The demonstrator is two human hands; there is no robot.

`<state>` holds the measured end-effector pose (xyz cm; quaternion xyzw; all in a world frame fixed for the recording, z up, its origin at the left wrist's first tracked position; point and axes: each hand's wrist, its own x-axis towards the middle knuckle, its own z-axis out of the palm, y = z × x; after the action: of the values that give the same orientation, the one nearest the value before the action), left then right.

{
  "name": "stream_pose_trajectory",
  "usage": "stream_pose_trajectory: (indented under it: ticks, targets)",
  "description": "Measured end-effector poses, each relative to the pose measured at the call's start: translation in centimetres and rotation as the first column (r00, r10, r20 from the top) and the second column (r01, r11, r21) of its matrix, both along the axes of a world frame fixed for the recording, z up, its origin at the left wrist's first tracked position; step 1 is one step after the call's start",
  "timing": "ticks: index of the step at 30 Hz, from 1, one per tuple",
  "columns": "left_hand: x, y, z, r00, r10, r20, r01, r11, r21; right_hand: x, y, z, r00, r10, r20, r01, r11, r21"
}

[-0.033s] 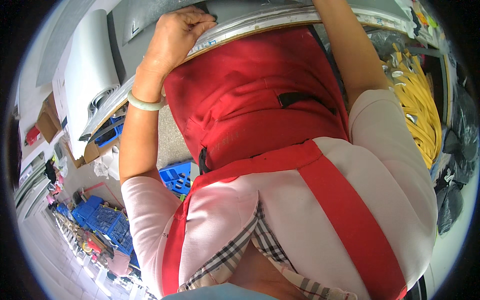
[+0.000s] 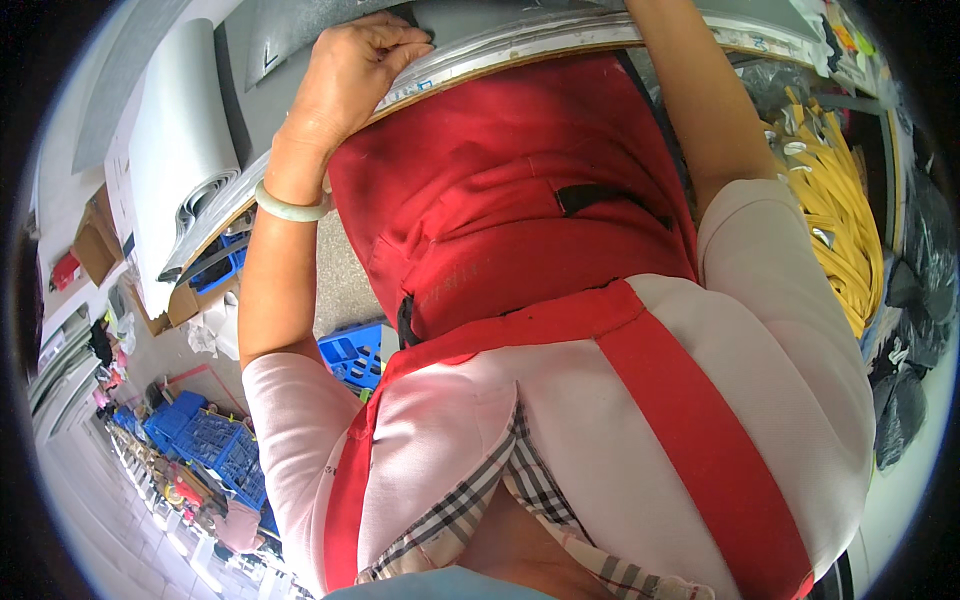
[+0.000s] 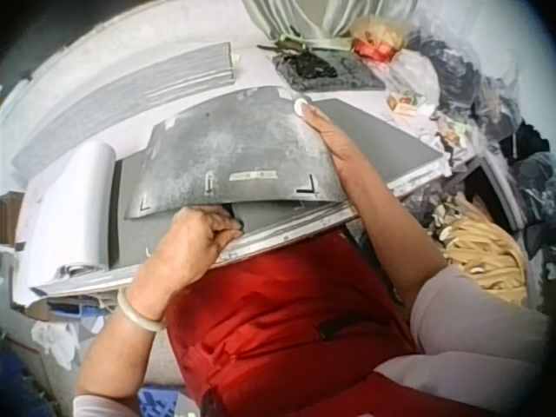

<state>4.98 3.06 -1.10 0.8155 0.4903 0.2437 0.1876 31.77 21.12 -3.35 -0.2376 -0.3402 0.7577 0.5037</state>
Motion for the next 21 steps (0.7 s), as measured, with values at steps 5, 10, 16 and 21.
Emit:
stream_pose_trajectory:
  ticks: [5, 10, 16, 21]
  targets:
    - [0.04, -0.02, -0.07, 1.0, 0.001, -0.016, 0.0, 1.0, 0.005, 0.06, 0.0, -0.07, 1.0, 0.008, 0.022, -0.008, 1.0, 0.007]
    - [-0.08, 0.05, -0.16, 1.0, -0.017, -0.006, 0.017, 0.999, 0.028, 0.03, -0.03, -0.04, 1.0, 0.003, 0.021, -0.002, 1.0, -0.018]
    - [0.06, -0.15, -0.29, 1.0, 0.002, -0.007, -0.002, 1.0, 0.019, -0.07, -0.03, -0.03, 0.999, -0.002, 0.032, 0.002, 1.0, 0.008]
    - [0.52, -0.51, 0.58, 1.0, 0.016, 0.007, -0.017, 0.999, 0.032, -0.02, -0.26, 0.04, 1.0, -0.005, 0.03, 0.005, 1.0, -0.003]
